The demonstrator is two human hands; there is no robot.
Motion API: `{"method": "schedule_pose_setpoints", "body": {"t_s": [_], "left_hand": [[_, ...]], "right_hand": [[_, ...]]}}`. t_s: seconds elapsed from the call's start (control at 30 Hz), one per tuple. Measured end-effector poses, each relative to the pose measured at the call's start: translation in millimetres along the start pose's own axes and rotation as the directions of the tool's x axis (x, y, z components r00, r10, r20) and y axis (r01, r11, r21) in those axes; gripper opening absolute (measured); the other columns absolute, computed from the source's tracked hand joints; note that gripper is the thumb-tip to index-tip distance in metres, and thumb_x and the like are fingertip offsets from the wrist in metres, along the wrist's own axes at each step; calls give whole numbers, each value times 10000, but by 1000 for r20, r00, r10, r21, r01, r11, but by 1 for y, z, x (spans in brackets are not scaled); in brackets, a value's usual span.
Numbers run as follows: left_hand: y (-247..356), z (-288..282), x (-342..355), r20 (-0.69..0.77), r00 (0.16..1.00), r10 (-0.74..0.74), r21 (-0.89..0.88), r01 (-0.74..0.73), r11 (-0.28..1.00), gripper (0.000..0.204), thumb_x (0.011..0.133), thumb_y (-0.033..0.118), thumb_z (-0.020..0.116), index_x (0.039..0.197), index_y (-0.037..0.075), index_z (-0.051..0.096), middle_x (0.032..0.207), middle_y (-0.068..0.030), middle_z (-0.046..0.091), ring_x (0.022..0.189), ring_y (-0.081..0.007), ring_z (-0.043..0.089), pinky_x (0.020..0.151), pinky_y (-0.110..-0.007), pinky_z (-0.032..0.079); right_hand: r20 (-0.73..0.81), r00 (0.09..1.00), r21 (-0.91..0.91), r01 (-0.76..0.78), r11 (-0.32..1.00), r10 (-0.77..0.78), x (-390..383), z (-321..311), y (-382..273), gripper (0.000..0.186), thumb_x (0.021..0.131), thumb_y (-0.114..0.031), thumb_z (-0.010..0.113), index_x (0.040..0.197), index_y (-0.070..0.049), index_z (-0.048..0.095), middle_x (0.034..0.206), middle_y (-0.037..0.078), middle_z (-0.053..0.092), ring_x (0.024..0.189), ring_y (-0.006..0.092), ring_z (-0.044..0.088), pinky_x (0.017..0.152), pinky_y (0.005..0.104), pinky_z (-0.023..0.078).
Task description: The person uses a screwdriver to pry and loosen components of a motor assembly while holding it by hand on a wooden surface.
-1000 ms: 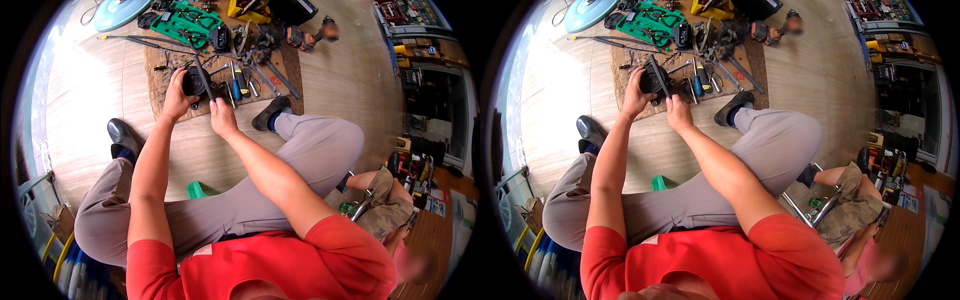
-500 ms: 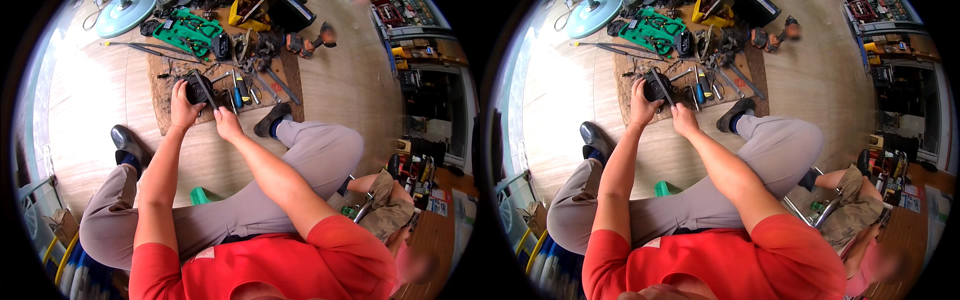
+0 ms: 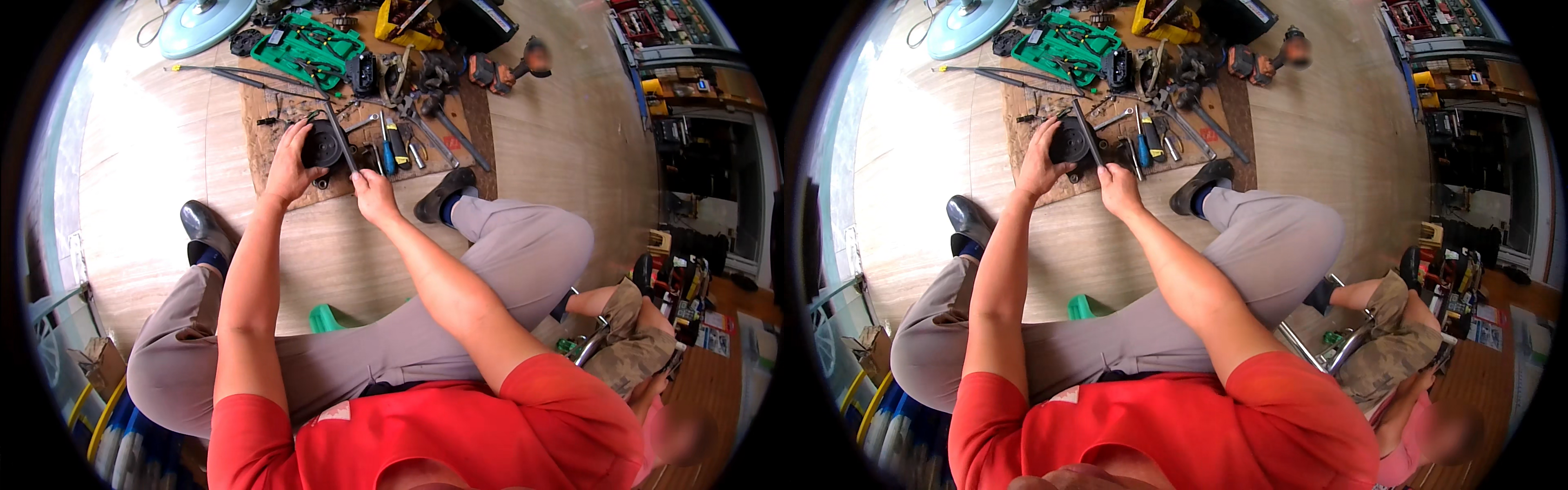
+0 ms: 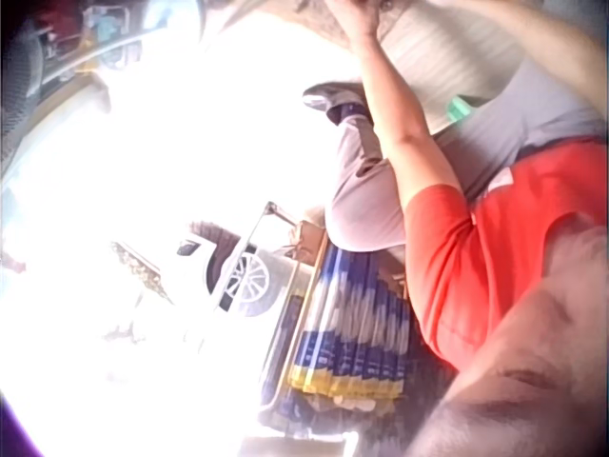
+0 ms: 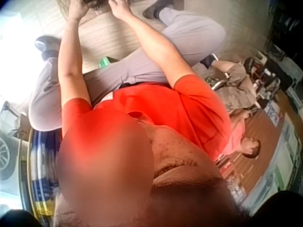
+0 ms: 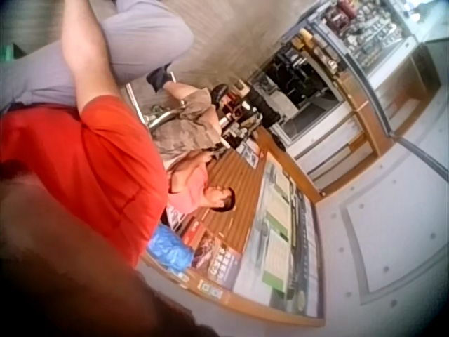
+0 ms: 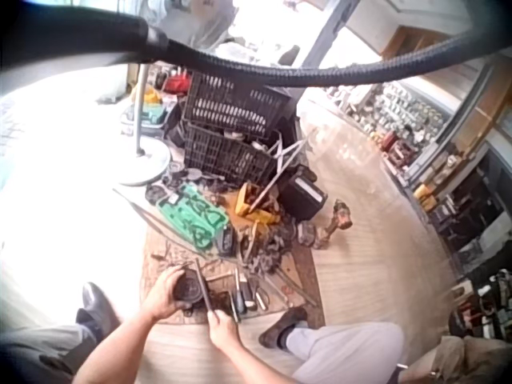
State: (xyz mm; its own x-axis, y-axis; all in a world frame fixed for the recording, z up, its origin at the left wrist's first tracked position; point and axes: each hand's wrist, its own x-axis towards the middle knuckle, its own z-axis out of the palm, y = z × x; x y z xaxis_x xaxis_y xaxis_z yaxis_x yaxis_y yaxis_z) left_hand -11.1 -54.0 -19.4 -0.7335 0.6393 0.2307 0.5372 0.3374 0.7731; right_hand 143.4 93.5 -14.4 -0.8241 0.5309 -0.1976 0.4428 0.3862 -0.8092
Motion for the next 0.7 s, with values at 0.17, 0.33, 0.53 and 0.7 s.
{"method": "schedule_pose_setpoints", "body": {"t_s": [0.17,0.33,0.53,0.7], "left_hand": [[25,23,-18,-227,962,-154,148,191,970,882,582,234,910,1331,16,498,1355,-203,484,1237,-390,484,1039,-454,421],[13,14,-10,-119,989,-89,-7,89,996,939,580,208,917,1376,10,461,1417,-230,432,1300,-412,438,1106,-441,383],[5,6,-3,-31,999,-29,5,29,1000,913,558,174,907,1346,-27,492,1455,-191,449,1378,-390,381,1161,-435,320],[5,7,-7,-105,995,-3,70,11,997,875,571,225,904,1314,-27,514,1416,-183,487,1334,-380,426,1132,-447,346]], "right_hand": [[-70,996,-63,48,997,-52,-1,-5,-16,281,981,-255,541,925,11,613,833,266,636,848,469,615,708,500,484],[-80,985,-151,141,978,-154,-7,-5,-16,257,985,-233,536,953,11,610,870,264,648,847,463,621,722,513,489],[-94,980,-186,154,970,-174,-10,2,-15,257,995,-222,519,953,19,600,890,268,650,855,475,616,729,530,485],[-135,975,-161,154,975,-177,-9,4,-16,245,998,-223,513,968,9,587,887,272,647,852,481,615,730,545,478]]}}
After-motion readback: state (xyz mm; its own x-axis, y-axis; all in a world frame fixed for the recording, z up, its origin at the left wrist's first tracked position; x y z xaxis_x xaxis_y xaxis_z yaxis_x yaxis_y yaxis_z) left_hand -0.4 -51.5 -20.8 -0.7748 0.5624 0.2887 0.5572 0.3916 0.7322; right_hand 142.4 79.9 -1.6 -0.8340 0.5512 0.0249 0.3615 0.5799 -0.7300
